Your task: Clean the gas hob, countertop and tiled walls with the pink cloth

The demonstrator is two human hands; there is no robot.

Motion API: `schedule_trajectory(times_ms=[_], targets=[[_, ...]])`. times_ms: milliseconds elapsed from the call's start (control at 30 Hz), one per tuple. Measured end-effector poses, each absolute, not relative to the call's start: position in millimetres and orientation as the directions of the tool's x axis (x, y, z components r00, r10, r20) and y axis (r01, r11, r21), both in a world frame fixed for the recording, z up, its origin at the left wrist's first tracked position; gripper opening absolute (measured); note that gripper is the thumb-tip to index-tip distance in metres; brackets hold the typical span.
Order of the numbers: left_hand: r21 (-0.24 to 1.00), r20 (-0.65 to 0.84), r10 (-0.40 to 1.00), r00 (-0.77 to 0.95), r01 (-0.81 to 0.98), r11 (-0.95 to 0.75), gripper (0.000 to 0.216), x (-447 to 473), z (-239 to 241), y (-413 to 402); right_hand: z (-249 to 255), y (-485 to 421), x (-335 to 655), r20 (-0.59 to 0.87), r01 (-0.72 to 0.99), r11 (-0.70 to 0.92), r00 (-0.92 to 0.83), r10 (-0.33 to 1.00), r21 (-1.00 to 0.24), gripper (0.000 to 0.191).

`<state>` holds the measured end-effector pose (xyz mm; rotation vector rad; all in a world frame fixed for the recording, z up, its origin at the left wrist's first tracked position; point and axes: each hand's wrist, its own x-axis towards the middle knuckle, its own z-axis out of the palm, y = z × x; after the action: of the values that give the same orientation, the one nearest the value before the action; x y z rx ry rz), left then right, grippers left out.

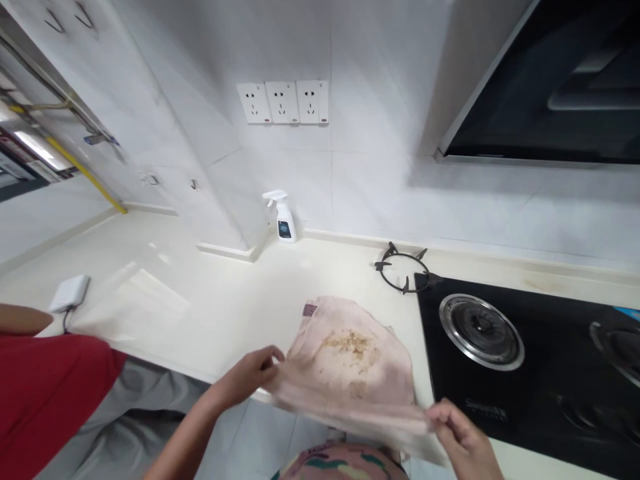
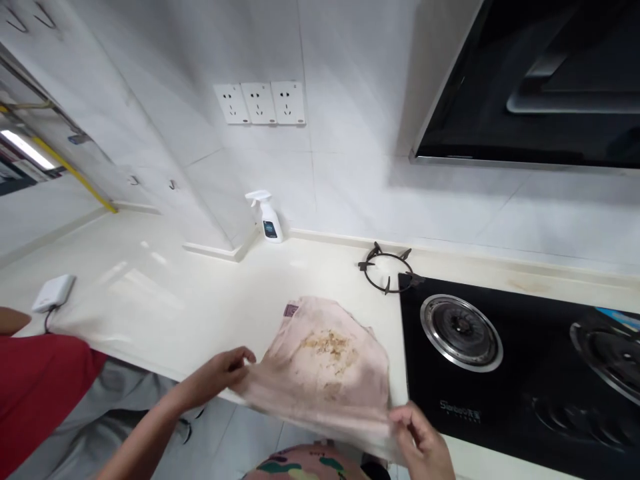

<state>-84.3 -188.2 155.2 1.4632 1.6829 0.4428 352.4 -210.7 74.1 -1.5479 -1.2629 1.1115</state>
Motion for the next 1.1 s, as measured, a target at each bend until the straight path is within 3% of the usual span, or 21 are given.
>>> schedule_trajectory(times_ms=[100, 200, 300, 367, 633, 767, 933, 1100], targets=[[0.785, -0.223, 0.975, 0.003, 0.594, 0.178, 0.031, -87, 171, -147, 100, -163, 355, -0.058, 0.281, -0.079, 0.085, 0.995, -0.956, 0.035], [0.874, -0.036, 0.994, -0.106, 0.478, 0.082, 0.034, -85, 173, -102, 118, -114, 344, 0.007, 0.202, -0.026, 0.163, 0.987, -0.979, 0.043], [0.896, 0.062, 0.964, -0.259, 0.44, 0.061, 0.045, -79, 152, -75, 106, -84, 335, 0.016, 0.108, -0.013, 0.257, 0.966, -0.994, 0.058], [0.889, 0.082, 0.938, -0.338, 0.45, 0.085, 0.046, -74, 127, -75, 80, -84, 339, -0.003, 0.143, -0.043, 0.269, 0.963, -0.989, 0.061], [0.773, -0.052, 0.937, -0.345, 0.58, 0.256, 0.037, -62, 40, -140, -37, -161, 373, -0.106, 0.466, -0.194, 0.208, 0.972, -0.863, 0.054], [0.67, -0.144, 0.921, -0.362, 0.649, 0.36, 0.044, -64, 29, -125, -34, -158, 361, -0.179, 0.602, -0.224, 0.134, 0.975, -0.766, 0.056], [0.576, -0.253, 0.909, -0.331, 0.703, 0.417, 0.054, -53, 27, -93, -10, -130, 336, -0.36, 0.764, -0.352, 0.168, 0.918, -0.541, 0.063], [0.573, -0.249, 0.925, -0.289, 0.726, 0.381, 0.074, -43, 26, -101, -15, -127, 328, -0.243, 0.727, -0.296, 0.181, 0.953, -0.62, 0.073]])
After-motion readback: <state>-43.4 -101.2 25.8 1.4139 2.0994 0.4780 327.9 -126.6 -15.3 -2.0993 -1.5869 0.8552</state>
